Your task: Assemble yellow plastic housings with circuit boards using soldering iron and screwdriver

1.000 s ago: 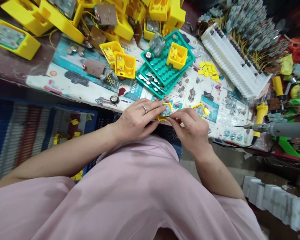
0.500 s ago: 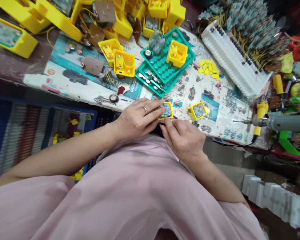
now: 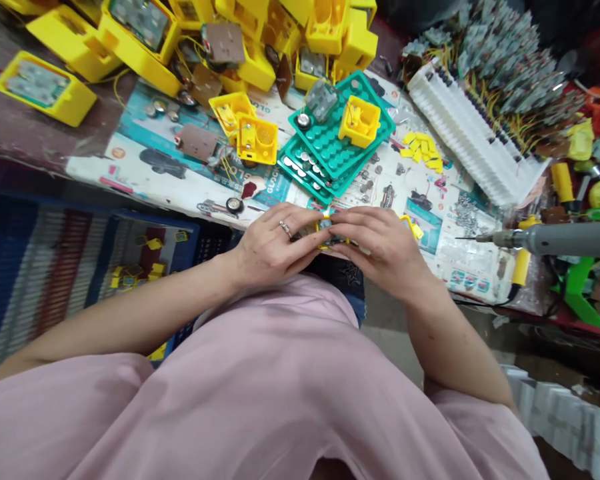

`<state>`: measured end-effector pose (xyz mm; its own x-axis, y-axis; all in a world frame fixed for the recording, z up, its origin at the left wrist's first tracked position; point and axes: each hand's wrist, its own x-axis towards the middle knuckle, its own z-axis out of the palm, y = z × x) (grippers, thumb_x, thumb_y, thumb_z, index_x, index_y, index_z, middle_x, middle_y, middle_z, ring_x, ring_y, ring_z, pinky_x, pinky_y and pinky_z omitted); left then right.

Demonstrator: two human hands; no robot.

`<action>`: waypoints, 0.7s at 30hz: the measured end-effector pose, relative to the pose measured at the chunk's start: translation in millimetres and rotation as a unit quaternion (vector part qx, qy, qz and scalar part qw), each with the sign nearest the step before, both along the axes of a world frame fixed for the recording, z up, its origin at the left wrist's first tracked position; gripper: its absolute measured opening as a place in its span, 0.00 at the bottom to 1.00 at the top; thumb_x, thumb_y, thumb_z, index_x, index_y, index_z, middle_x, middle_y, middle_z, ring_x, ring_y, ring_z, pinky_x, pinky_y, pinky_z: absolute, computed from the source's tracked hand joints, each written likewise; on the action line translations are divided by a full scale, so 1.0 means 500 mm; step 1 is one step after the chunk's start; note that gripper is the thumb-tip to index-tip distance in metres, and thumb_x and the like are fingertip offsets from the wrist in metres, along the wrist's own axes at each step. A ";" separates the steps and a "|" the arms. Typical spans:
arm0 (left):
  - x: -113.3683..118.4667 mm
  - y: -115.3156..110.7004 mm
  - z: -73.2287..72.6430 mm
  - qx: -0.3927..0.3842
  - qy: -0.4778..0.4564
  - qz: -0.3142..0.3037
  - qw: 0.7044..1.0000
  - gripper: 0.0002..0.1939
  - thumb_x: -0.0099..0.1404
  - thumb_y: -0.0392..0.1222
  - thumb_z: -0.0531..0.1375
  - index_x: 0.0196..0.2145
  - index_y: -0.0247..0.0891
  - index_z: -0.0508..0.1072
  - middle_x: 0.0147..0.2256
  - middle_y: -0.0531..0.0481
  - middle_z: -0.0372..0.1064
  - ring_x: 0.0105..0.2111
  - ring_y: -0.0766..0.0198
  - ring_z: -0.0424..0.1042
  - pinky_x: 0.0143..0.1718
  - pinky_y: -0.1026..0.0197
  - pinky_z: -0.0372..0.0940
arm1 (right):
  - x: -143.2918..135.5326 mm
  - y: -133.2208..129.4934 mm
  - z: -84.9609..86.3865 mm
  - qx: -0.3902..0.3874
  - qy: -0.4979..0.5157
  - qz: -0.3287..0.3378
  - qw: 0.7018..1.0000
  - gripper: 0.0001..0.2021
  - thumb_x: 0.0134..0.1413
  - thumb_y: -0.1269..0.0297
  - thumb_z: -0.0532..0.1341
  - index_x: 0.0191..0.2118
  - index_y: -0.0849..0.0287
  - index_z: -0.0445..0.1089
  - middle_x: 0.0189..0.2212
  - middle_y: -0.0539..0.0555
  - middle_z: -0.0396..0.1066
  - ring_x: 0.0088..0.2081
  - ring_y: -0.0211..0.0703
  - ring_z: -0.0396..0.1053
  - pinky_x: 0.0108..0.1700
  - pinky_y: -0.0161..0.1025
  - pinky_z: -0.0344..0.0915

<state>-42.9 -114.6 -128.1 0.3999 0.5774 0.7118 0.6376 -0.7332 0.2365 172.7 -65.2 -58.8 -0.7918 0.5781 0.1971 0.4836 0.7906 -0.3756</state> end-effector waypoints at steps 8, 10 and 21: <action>0.000 -0.004 -0.008 0.001 -0.002 0.033 0.999 0.11 0.65 0.39 0.63 0.46 0.41 0.73 0.49 0.41 0.76 0.47 0.57 0.76 0.47 0.51 0.72 | -0.001 0.021 0.019 0.041 -0.011 0.038 0.998 0.07 0.63 0.59 0.62 0.42 0.53 0.74 0.40 0.54 0.79 0.44 0.44 0.75 0.47 0.44 0.67; 0.000 -0.004 -0.007 0.005 0.008 0.042 0.999 0.11 0.65 0.40 0.63 0.46 0.42 0.73 0.49 0.43 0.76 0.46 0.59 0.77 0.47 0.52 0.72 | -0.001 0.024 0.019 0.035 -0.020 0.042 0.998 0.07 0.63 0.58 0.62 0.42 0.52 0.74 0.41 0.53 0.79 0.44 0.43 0.74 0.47 0.44 0.67; 0.003 -0.002 -0.003 0.021 0.000 0.039 0.999 0.09 0.64 0.38 0.62 0.44 0.39 0.73 0.46 0.42 0.77 0.45 0.57 0.77 0.45 0.53 0.73 | -0.005 0.012 0.045 0.152 -0.099 0.075 0.981 0.05 0.64 0.67 0.61 0.42 0.53 0.75 0.44 0.51 0.79 0.45 0.44 0.69 0.45 0.44 0.61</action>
